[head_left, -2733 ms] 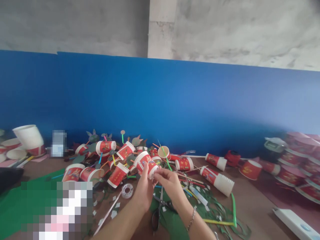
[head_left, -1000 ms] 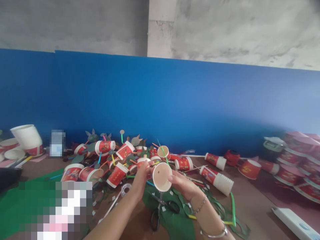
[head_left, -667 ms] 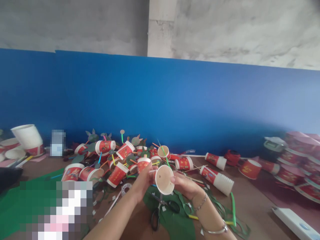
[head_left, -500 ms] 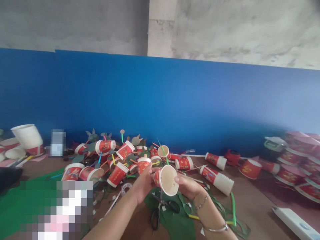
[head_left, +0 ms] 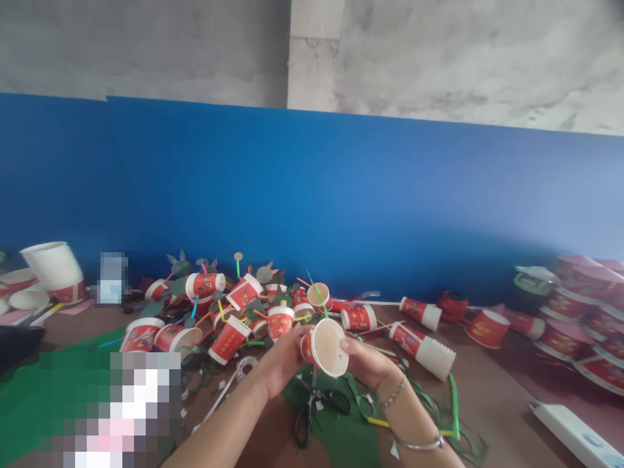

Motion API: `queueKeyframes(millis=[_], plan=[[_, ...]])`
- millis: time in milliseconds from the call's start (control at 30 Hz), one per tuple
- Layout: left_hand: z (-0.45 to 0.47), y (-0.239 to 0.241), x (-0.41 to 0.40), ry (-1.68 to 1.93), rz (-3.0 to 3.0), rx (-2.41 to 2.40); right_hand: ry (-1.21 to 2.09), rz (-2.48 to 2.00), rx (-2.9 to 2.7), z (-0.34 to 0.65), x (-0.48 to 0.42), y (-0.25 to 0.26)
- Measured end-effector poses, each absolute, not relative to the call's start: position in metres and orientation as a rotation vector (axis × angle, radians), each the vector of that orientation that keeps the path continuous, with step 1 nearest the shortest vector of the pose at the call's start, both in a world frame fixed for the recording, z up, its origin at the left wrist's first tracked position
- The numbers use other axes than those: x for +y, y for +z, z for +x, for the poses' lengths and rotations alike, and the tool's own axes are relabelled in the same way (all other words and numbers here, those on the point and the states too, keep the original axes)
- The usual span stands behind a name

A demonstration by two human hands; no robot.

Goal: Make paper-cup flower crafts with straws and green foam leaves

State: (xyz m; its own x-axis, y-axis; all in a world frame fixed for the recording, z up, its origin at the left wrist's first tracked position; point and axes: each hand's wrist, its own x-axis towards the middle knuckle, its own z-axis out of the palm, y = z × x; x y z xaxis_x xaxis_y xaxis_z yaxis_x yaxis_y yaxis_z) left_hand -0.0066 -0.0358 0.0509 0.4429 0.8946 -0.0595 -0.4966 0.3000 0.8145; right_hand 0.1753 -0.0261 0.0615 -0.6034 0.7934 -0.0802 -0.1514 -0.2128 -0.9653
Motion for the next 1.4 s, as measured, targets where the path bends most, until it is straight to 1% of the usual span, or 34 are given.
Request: queueKeyframes(millis=[67, 167, 300, 400, 500, 600, 867, 1133, 1400], plan=[[-0.007, 0.045, -0.029, 1.058, 0.832, 0.701, 1.877, -0.897, -1.301, 0.174, -0.021, 0.059], [-0.007, 0.040, -0.026, 1.335, 0.988, 0.966, 1.758, -1.178, -1.154, 0.169, -0.014, 0.056], [-0.007, 0.045, -0.036, 1.700, 1.624, 1.192, 1.569, -1.383, -1.129, 0.159, -0.013, 0.059], [-0.008, 0.051, -0.046, 1.684, 2.100, 1.225, 1.528, -1.437, -1.186, 0.152, -0.015, 0.061], [-0.008, 0.053, -0.047, 1.569, 2.304, 1.285, 1.483, -1.501, -1.239, 0.147, -0.019, 0.064], [-0.010, 0.053, -0.043, 1.551, 2.296, 1.294, 1.431, -1.518, -1.298, 0.145, -0.022, 0.068], [-0.015, 0.056, -0.035, 1.575, 2.048, 1.219, 1.363, -1.514, -1.410, 0.145, -0.031, 0.083], [-0.017, 0.059, -0.034, 1.538, 1.785, 1.155, 1.427, -1.455, -1.475, 0.146, -0.033, 0.084], [-0.019, 0.063, -0.035, 1.471, 1.705, 1.112, 1.423, -1.438, -1.534, 0.148, -0.032, 0.082]])
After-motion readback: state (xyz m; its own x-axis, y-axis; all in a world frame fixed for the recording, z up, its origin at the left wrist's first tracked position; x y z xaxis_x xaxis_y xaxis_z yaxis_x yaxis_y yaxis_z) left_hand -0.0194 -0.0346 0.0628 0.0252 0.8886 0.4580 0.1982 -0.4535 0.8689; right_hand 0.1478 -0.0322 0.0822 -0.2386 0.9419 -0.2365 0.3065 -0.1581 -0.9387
